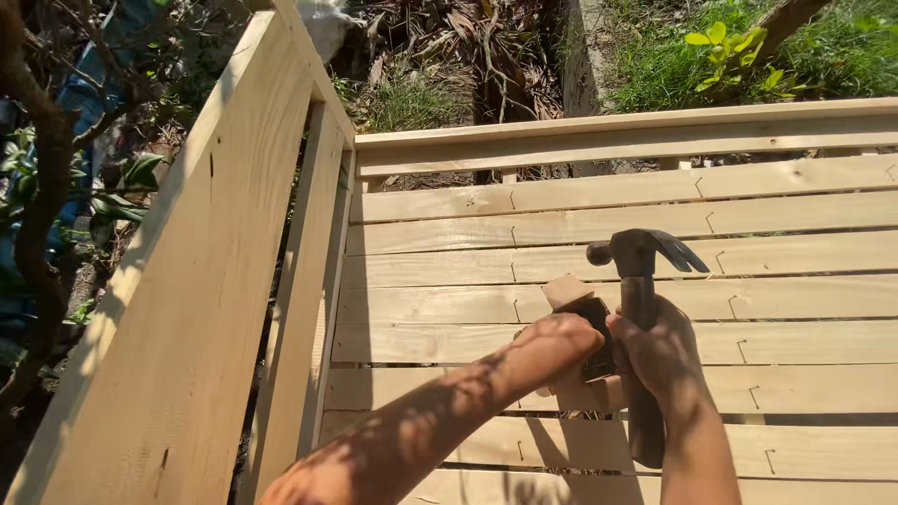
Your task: The person hammers nails into a wooden slatted frame outdoors, taking nails from a cardboard box and driving them along the slats. They later press and align the slats by hand and use a pry bar to adjust boards on the structure.
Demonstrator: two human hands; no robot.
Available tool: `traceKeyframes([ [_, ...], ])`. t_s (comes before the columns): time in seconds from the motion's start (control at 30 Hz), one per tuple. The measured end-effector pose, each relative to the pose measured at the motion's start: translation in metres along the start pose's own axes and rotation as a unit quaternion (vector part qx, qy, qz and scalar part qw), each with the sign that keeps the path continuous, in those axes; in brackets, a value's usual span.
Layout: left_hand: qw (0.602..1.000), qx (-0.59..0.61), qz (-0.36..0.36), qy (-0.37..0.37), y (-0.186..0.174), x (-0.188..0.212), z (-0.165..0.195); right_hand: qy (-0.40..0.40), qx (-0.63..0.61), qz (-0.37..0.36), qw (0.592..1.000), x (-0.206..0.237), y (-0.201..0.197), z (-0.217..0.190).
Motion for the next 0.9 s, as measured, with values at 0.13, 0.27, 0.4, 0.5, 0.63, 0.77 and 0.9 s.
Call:
traceKeyframes([
  [0.13,0.976,-0.183,-0.075,-0.093,0.054,-0.061,-0.016,-0.012,-0.182,-0.075,0.98,-0.02,-0.024,0.049],
  [0.27,0.932,-0.306,-0.122,-0.149,0.071,-0.069,-0.022,0.008,-0.282,-0.108,0.953,-0.023,-0.023,0.078],
  [0.4,0.976,-0.158,-0.007,-0.148,0.031,-0.042,-0.013,-0.017,-0.304,-0.117,0.945,-0.031,-0.028,0.071],
  [0.5,0.955,-0.18,-0.086,-0.218,0.024,-0.038,-0.008,-0.02,-0.316,-0.144,0.937,-0.038,-0.031,0.059],
  [0.63,0.968,-0.112,-0.068,-0.212,0.002,-0.028,0.01,-0.011,-0.331,-0.159,0.93,-0.038,-0.032,0.054],
  [0.77,0.987,-0.057,0.044,-0.146,-0.025,0.001,0.028,-0.024,-0.358,-0.149,0.922,-0.031,-0.029,0.05],
  [0.9,0.917,0.279,0.196,-0.207,-0.039,0.035,0.013,-0.034,-0.337,-0.076,0.938,-0.022,-0.027,0.035],
])
Point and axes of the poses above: each hand's wrist, its own x-axis away from the middle knuckle, its own y-axis out of the palm, z = x × y, the point moved 8 cm from there along -x, towards the middle knuckle, and after that the axes turned 5 degrees about x, right-handed, at the moved point
